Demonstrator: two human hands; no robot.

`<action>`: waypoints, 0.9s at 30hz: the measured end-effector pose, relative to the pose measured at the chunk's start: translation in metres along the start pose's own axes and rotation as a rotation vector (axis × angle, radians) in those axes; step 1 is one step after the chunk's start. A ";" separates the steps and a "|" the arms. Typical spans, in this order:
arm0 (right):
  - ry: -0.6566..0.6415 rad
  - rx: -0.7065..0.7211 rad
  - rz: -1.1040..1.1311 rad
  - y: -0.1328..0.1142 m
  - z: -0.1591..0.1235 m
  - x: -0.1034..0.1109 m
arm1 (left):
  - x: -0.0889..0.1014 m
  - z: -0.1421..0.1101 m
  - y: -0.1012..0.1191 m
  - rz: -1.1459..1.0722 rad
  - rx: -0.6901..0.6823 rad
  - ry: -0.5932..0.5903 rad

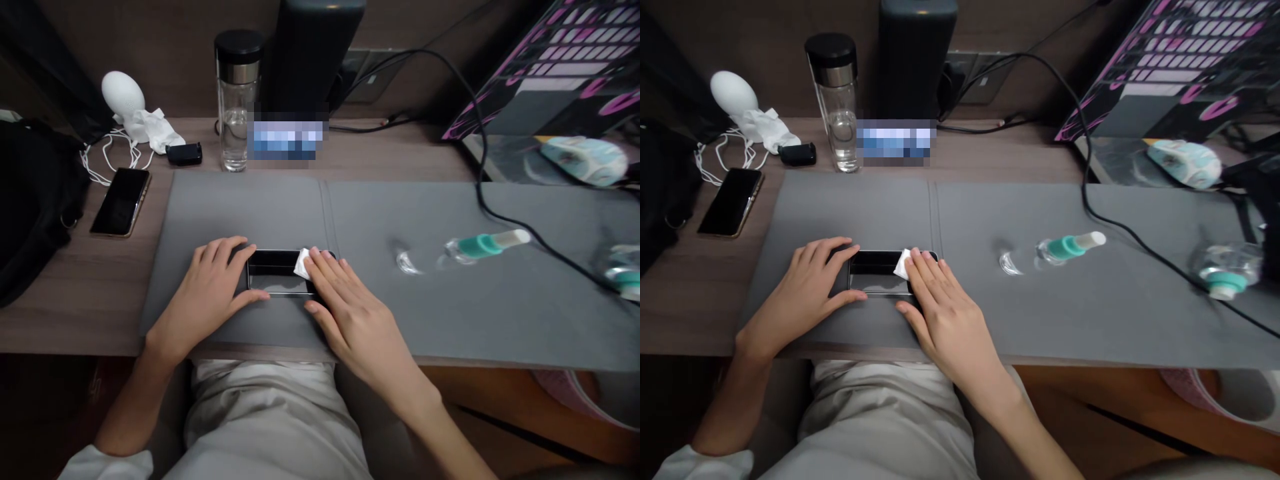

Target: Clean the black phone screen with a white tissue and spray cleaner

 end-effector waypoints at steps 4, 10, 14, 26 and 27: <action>0.002 -0.032 -0.005 0.004 0.009 -0.001 | 0.000 0.001 0.000 -0.026 0.017 0.011; -0.024 -0.013 -0.009 0.001 0.021 -0.002 | -0.001 0.001 0.000 -0.055 0.026 0.016; -0.029 0.018 -0.013 -0.007 0.028 -0.005 | -0.002 0.001 0.000 -0.056 0.028 0.012; -0.097 0.090 0.083 -0.038 0.046 -0.019 | -0.005 -0.001 -0.004 -0.068 0.056 0.020; -0.107 0.093 0.096 -0.040 0.047 -0.019 | -0.004 -0.001 -0.004 -0.071 0.052 0.019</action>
Point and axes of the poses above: each hand's wrist, its own z-axis towards the middle knuckle, its own x-axis out of the back of the hand, y = z × x, the point moved 6 cm from there along z, towards the middle knuckle, and after that the axes turned 6 degrees about z, right-handed, at the moved point
